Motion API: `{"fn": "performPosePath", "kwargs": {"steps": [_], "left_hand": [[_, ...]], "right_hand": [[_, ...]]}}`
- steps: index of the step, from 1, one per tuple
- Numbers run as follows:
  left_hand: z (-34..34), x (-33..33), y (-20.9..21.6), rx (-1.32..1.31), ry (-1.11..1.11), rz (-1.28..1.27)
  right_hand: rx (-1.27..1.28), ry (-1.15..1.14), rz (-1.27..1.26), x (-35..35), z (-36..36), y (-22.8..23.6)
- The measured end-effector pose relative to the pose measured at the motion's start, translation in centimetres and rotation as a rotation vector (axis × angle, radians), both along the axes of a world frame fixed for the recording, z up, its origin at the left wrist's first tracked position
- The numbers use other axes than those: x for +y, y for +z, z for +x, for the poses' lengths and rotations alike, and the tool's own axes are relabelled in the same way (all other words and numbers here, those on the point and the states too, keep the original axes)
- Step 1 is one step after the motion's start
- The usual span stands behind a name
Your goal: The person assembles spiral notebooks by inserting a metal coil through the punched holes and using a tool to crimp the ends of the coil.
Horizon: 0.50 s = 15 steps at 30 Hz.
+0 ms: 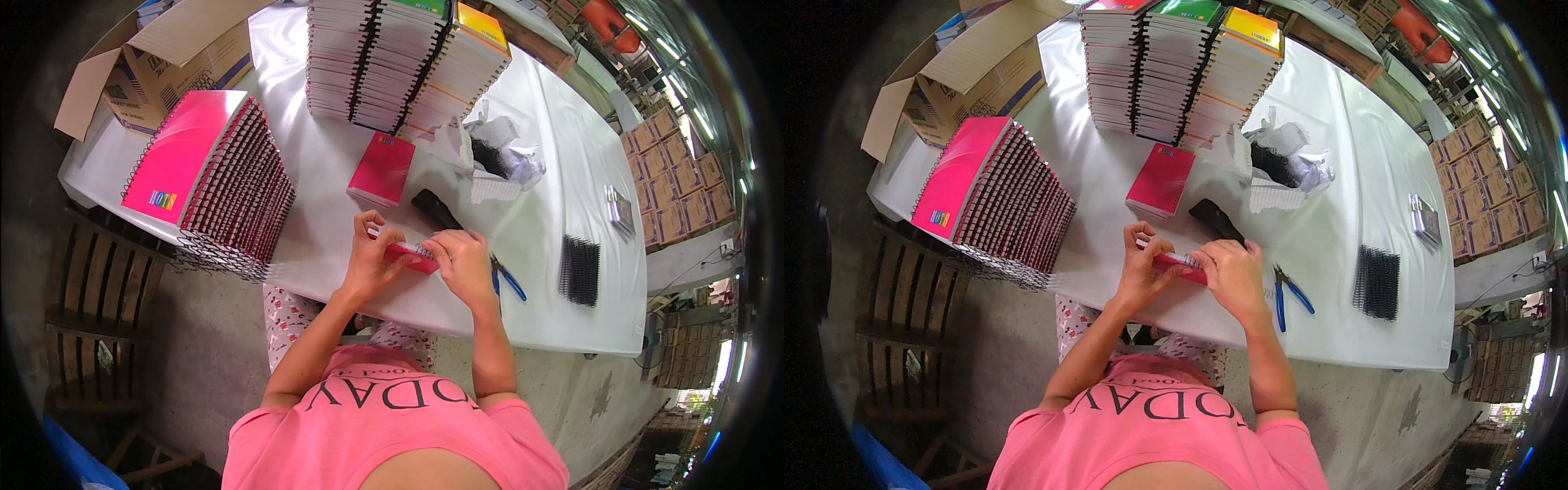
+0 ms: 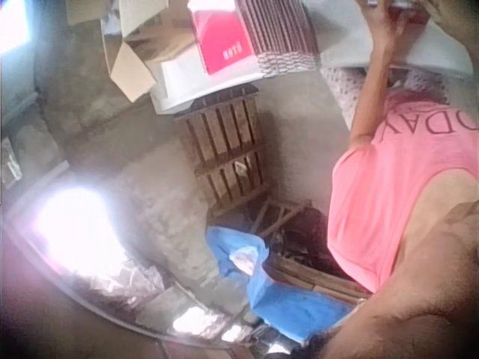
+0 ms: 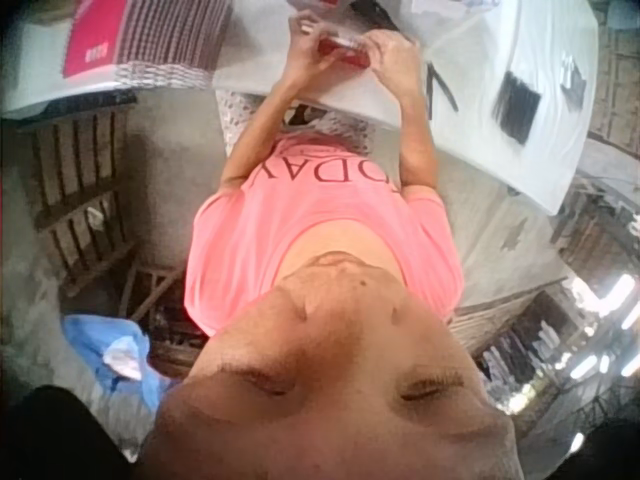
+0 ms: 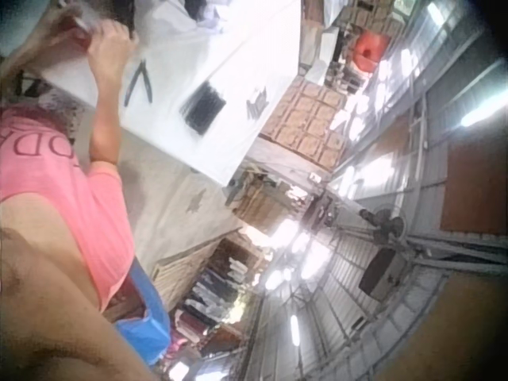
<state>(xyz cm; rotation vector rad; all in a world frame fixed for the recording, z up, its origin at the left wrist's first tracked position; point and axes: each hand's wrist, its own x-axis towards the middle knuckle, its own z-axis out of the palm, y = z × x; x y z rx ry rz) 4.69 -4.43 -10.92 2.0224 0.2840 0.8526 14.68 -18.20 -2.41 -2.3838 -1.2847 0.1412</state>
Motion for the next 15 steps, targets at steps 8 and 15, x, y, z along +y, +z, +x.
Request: {"fn": "performPosePath", "kwargs": {"steps": [8,15], "left_hand": [[0.0,0.1,-0.1,0.011,0.000,0.029],[0.1,0.1,0.1,0.007,-0.011,-0.010]], "right_hand": [[-0.001,-0.022,0.064,-0.4,-0.5,0.3],[0.200,-0.032,0.217,0.1,-0.3,-0.9]]}}
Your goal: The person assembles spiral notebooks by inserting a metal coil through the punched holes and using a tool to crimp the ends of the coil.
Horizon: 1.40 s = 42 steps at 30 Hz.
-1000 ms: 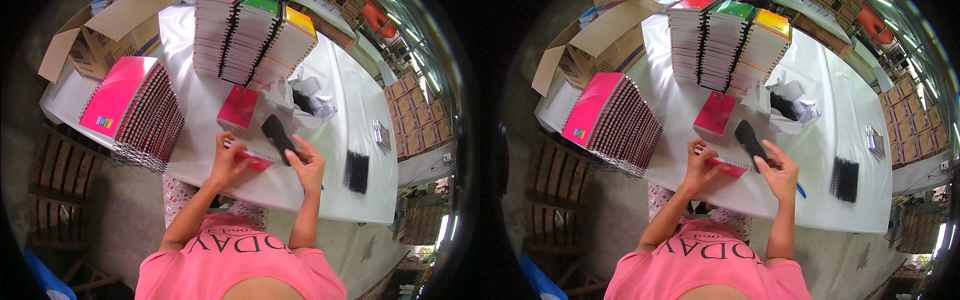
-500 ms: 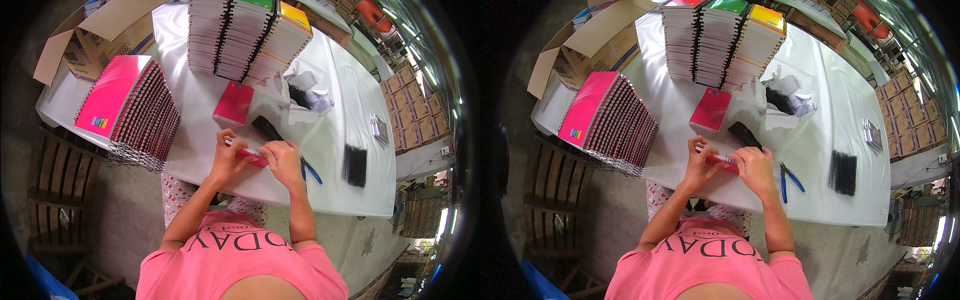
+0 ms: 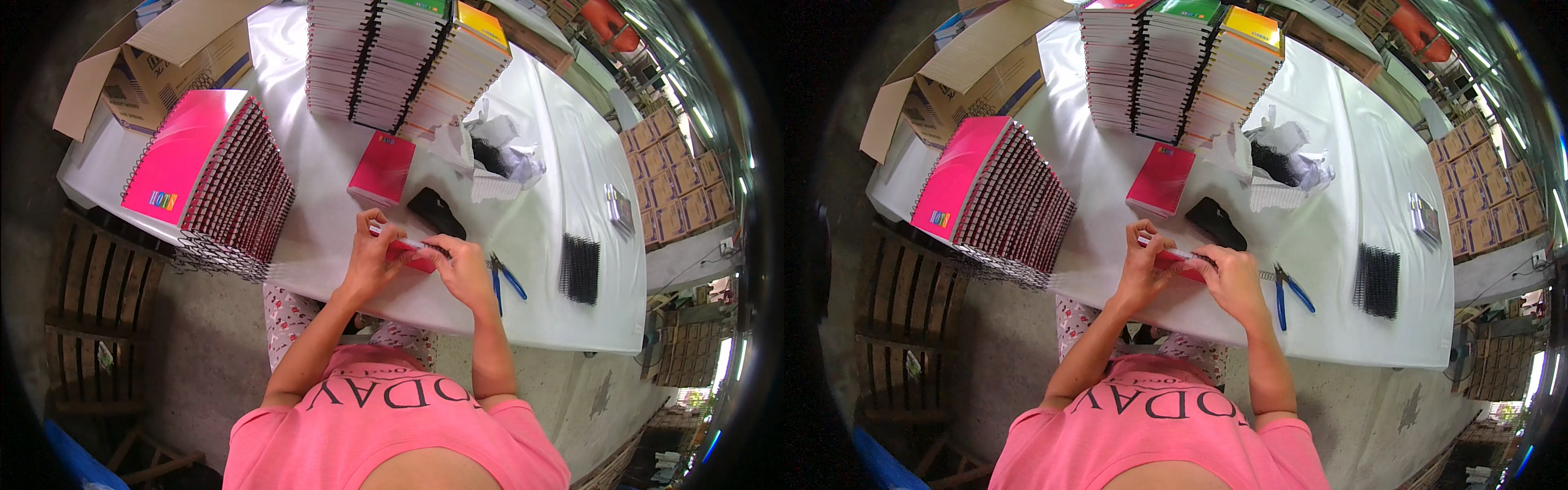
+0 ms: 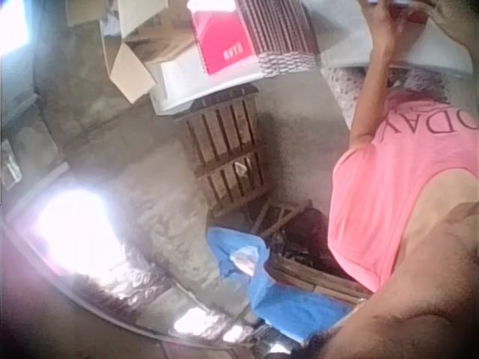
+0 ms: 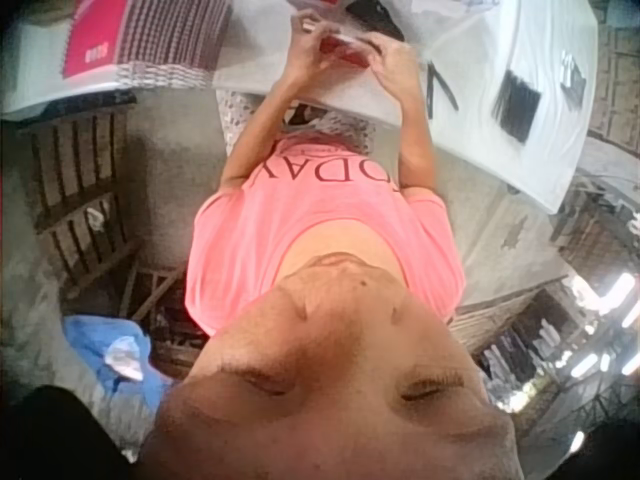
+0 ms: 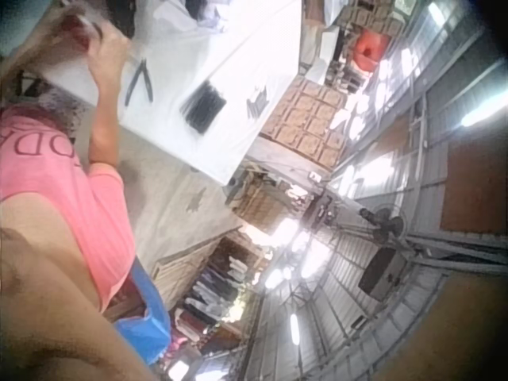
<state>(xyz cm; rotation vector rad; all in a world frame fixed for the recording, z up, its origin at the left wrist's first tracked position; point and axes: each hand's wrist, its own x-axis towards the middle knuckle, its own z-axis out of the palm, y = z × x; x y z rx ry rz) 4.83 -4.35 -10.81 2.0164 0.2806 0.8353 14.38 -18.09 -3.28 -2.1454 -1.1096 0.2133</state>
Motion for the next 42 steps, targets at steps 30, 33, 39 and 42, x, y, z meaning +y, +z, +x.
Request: {"fn": "performPosePath", "kwargs": {"steps": [30,33,39,42], "left_hand": [[-0.9,1.7,0.9,-0.015,-0.156,0.011],[-1.3,1.7,0.5,-0.033,-0.168,-0.053],[-0.7,2.0,-0.9,-0.077,-0.251,-0.130],[-0.7,1.8,-0.9,-0.073,-0.248,-0.097]], "right_hand": [[-0.538,-0.069,-0.225,-0.9,5.8,-2.8],[0.018,-0.107,-0.191,-1.2,6.9,-2.6],[0.768,0.336,0.363,-1.6,4.1,-3.3],[0.835,0.332,0.469,-1.5,3.5,-3.7]]}}
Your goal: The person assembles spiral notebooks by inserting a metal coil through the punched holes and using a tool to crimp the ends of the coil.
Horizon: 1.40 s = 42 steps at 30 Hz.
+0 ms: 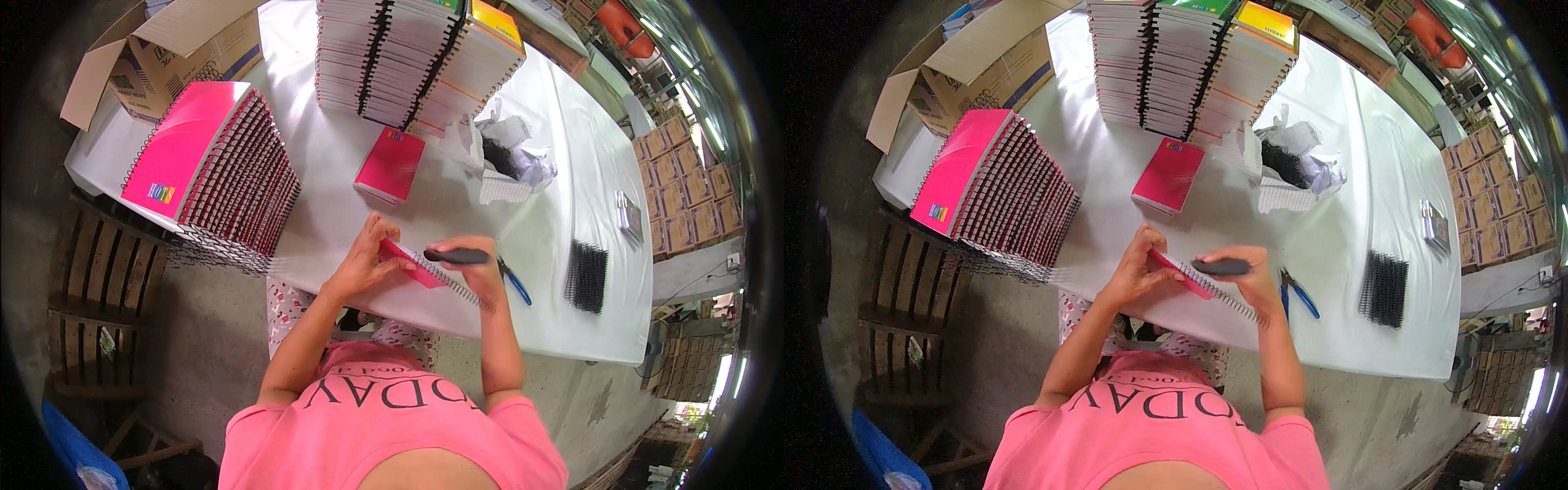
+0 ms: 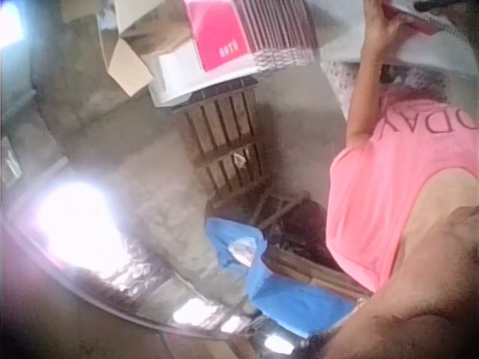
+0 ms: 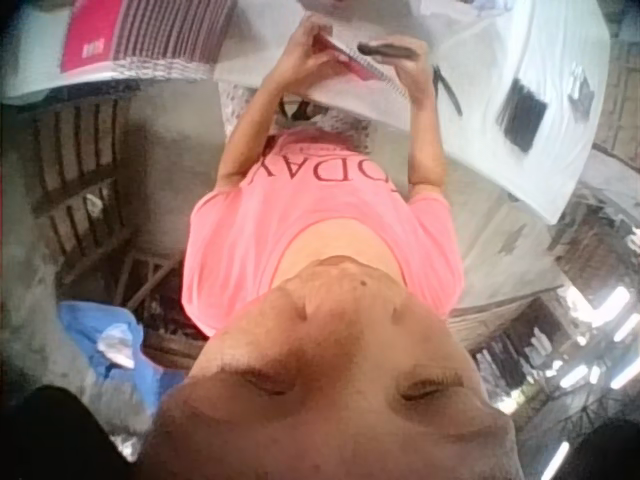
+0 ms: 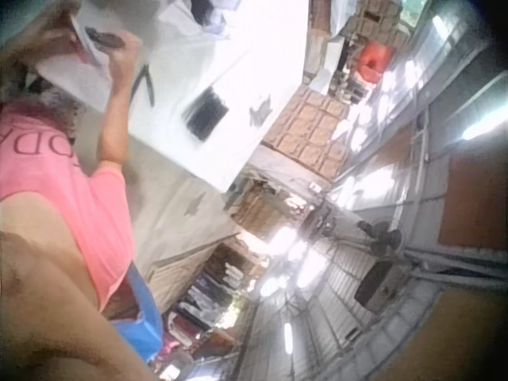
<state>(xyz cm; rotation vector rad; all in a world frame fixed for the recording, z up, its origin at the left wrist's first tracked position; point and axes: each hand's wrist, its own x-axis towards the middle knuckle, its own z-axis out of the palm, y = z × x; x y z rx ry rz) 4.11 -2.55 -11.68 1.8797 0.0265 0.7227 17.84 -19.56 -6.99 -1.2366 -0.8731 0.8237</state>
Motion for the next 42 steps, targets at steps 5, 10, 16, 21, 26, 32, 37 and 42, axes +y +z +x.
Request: {"fn": "performPosePath", "kwargs": {"steps": [5,10,16,21,26,32,37,42], "left_hand": [[-0.2,0.3,0.3,0.021,-0.042,-0.017],[-0.1,0.6,-0.2,0.080,-0.087,-0.041],[0.2,0.2,-1.1,0.145,-0.085,-0.171],[0.7,0.5,-1.8,0.050,-0.055,-0.064],[0.7,0.4,-1.0,0.097,-0.141,-0.188],[1.0,0.0,-1.8,0.119,-0.050,-0.183],[0.4,0.0,-0.7,0.184,0.005,-0.348],[0.0,-0.3,1.4,0.233,-0.011,-0.791]], "right_hand": [[-0.271,-0.141,-0.317,0.9,-0.1,-0.3],[-0.434,-0.126,-0.209,1.3,-0.7,0.2],[-0.485,-0.165,-0.281,2.3,-0.7,0.2],[-0.526,-0.112,-0.159,3.0,-1.3,1.9],[-0.318,-0.116,-0.208,3.9,-1.4,1.6],[-0.696,-0.348,-0.443,2.9,-0.3,1.5],[-0.934,-0.746,-0.823,-5.6,2.3,1.4],[-1.013,-0.815,-1.186,-10.8,-3.3,-3.0]]}}
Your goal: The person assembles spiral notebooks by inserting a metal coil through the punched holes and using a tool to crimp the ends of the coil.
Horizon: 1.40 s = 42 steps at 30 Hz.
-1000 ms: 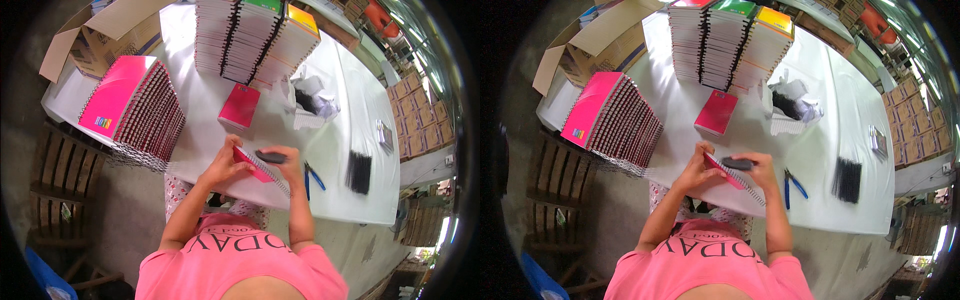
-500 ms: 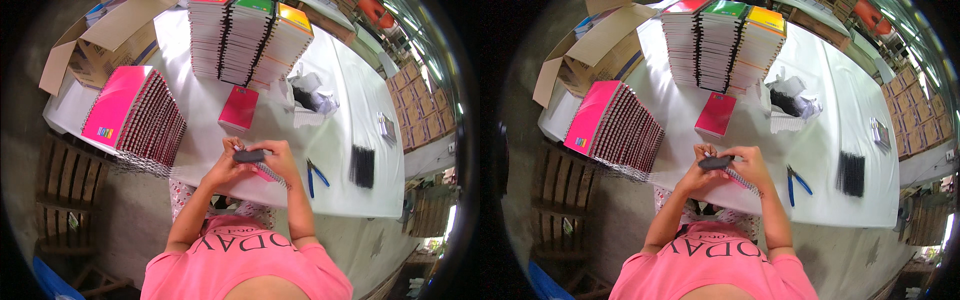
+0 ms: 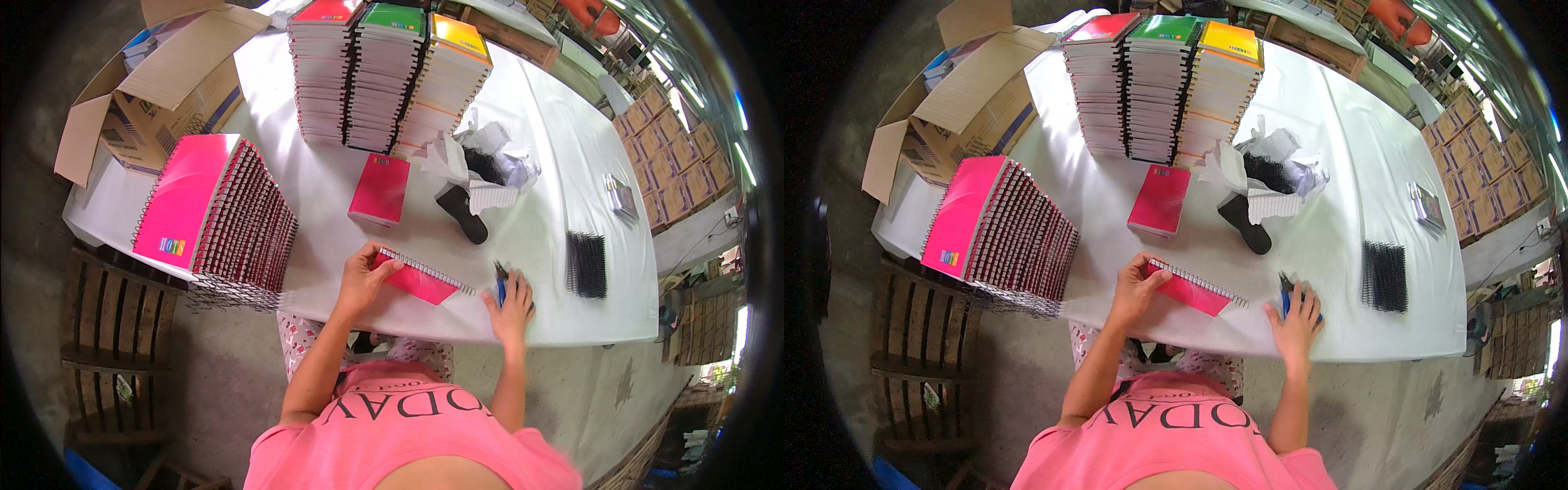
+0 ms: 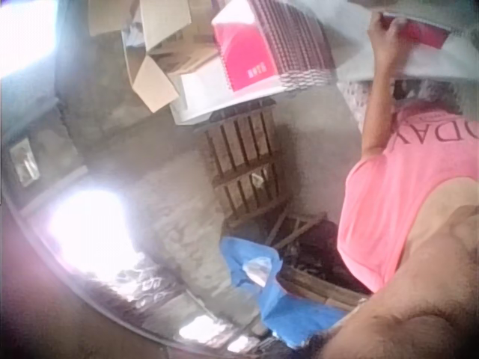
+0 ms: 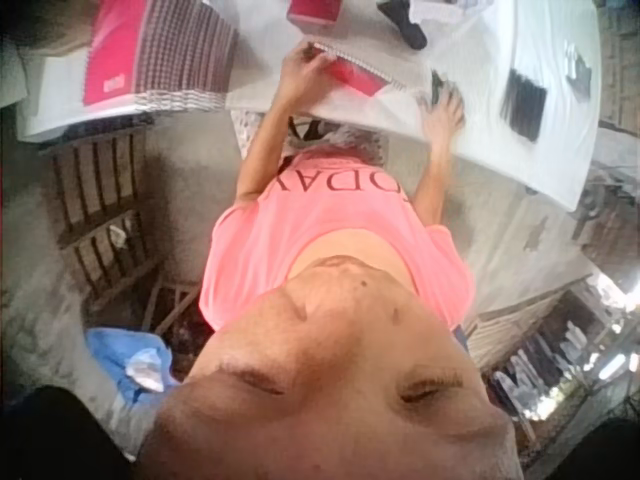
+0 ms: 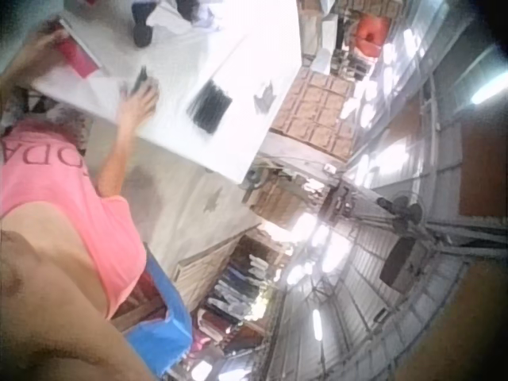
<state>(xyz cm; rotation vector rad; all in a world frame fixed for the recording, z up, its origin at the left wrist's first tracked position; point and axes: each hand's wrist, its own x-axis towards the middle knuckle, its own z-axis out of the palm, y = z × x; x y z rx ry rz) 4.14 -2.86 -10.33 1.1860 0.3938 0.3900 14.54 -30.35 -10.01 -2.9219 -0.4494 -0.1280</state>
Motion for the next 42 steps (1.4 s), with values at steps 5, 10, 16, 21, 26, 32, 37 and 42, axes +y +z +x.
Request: {"fn": "performPosePath", "kwargs": {"steps": [5,10,16,21,26,32,37,42], "left_hand": [[0.2,-1.2,2.4,0.025,0.161,0.087],[-0.2,-1.9,5.6,-0.114,0.357,0.640],[-0.5,-2.2,6.5,-0.172,0.481,0.743],[-0.4,-1.8,6.1,-0.239,0.566,0.849],[-0.6,-1.9,6.4,-0.267,0.584,0.896],[-0.6,-2.5,6.4,-0.340,0.579,0.803],[-1.0,-2.7,7.1,-0.306,0.572,0.778],[-0.9,-2.5,6.4,-0.366,0.588,0.832]], "right_hand": [[-0.069,0.034,0.320,0.6,-1.1,-0.3],[-0.024,0.402,0.887,6.7,-4.8,8.7],[-0.216,0.633,0.564,10.7,-6.5,11.5],[-0.112,0.666,0.596,11.1,-6.4,11.8],[-0.034,0.675,0.523,11.0,-6.4,12.1],[0.170,0.651,0.817,10.9,-7.2,10.2],[-0.228,0.663,0.600,11.6,-7.5,10.9],[-0.010,0.709,0.736,11.5,-7.6,10.4]]}}
